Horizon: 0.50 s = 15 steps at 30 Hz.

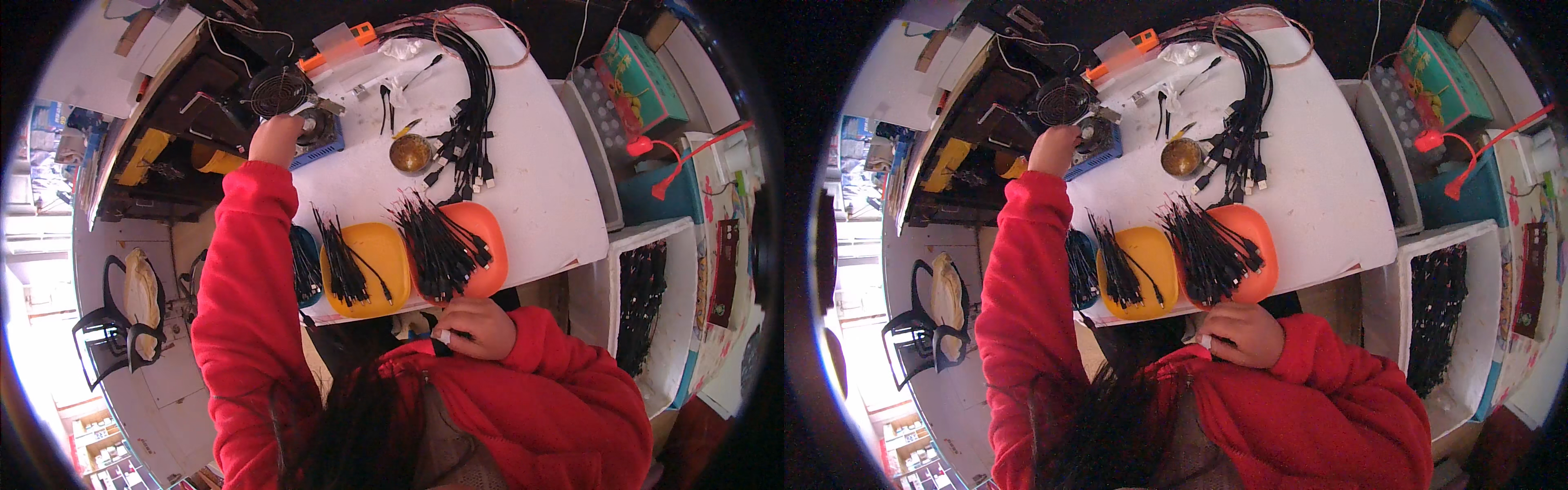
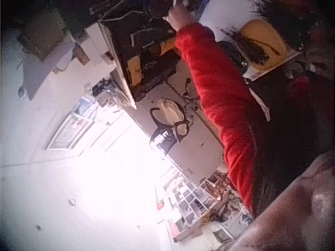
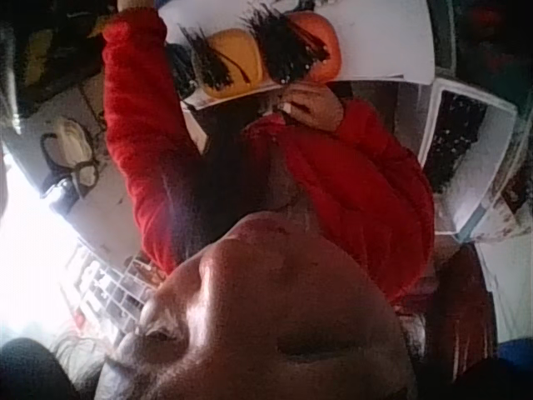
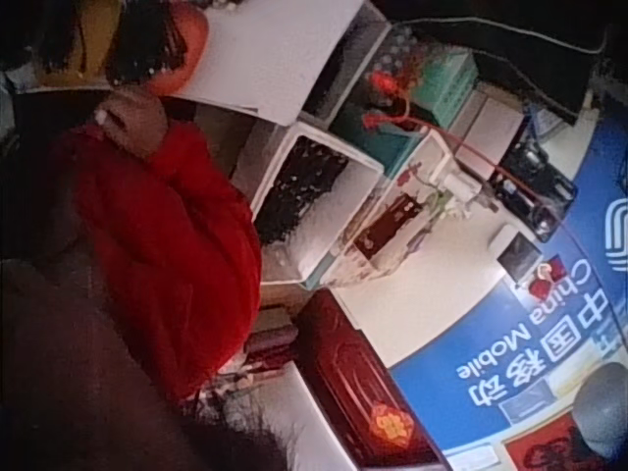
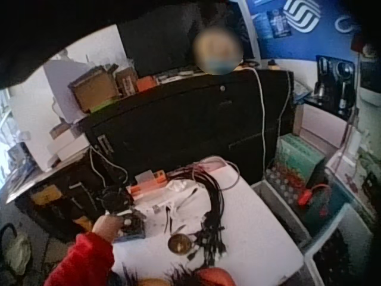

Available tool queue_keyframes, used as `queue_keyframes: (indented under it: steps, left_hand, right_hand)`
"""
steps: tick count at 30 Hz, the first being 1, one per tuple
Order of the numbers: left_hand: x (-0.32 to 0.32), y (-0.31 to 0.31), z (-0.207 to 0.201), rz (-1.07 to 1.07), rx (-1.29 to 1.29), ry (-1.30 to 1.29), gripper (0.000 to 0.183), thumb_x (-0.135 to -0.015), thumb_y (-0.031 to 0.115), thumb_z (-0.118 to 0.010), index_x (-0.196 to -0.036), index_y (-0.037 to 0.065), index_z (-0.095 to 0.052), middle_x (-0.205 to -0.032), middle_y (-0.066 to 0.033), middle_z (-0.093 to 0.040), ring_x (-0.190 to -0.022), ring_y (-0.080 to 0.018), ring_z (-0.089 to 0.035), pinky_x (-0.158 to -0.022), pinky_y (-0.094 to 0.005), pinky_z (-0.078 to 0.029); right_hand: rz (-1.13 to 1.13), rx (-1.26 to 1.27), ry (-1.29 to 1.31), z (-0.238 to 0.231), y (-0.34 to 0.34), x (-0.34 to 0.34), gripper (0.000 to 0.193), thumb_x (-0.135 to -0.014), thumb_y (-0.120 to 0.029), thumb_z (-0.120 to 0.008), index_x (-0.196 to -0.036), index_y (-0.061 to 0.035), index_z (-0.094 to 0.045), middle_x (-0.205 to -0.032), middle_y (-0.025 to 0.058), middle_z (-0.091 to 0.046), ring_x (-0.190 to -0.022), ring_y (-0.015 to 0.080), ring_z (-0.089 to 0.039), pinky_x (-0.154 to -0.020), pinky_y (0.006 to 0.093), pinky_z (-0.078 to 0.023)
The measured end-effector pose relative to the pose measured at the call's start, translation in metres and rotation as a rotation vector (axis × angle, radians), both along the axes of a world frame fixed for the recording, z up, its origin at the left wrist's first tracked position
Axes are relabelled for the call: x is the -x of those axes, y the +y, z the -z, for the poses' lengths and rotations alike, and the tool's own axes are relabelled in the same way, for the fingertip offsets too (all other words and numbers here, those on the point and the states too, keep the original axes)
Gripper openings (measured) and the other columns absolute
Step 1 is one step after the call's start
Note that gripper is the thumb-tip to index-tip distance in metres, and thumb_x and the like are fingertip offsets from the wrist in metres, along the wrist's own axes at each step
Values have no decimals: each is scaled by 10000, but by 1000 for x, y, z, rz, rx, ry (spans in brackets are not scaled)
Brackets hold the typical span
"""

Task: The person repeatedly picks up small black wires, applies solder to their ends using a soldering iron, and places the finished wires into a container. The process is repeated for multiple wires throughout the clip.

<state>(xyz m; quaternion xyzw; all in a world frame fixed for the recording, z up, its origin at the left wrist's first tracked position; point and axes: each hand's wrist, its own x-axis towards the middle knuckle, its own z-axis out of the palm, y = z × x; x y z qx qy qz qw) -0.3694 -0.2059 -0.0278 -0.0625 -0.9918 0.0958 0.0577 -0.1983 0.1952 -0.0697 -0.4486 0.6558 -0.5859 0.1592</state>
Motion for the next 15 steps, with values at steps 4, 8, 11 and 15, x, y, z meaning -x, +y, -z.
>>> queue_keyframes:
  steps: [4, 8, 11, 15]
  left_hand:
    - [3, 2, 1, 16, 79, -10, 103, -778, 76, -559, -802, 57, -657, -829, -173, -658, -788, -360, -649, -696, -435, -529]
    - [4, 6, -1, -8, 88, 1, 105, -777, 69, -551, -784, 52, -655, -826, -172, -655, -779, -350, -655, -688, -426, -532]
    - [-10, 17, -18, -47, -83, 58, 116, -791, 96, -573, -806, 33, -669, -822, -187, -657, -773, -341, -659, -666, -413, -523]
    - [-78, 57, -66, 0, -658, 366, 151, -806, 94, -637, -916, 0, -677, -770, -164, -666, -705, -235, -662, -641, -326, -500]
  right_hand:
    - [8, 3, 19, 1, 0, -1, 54, -823, -74, -625, -869, -46, -628, -803, 100, -616, -726, 283, -600, -634, 363, -480]
    - [33, -7, 45, -2, 2, -3, 56, -825, -88, -626, -862, -46, -620, -802, 105, -609, -731, 290, -597, -637, 370, -479]
    - [64, -43, 43, -11, 7, -7, 70, -829, -112, -626, -854, -50, -607, -808, 110, -601, -755, 296, -596, -646, 378, -478]
    - [134, -43, 20, -31, 14, -10, 70, -851, -95, -596, -867, -35, -629, -816, 113, -615, -782, 290, -604, -673, 371, -478]
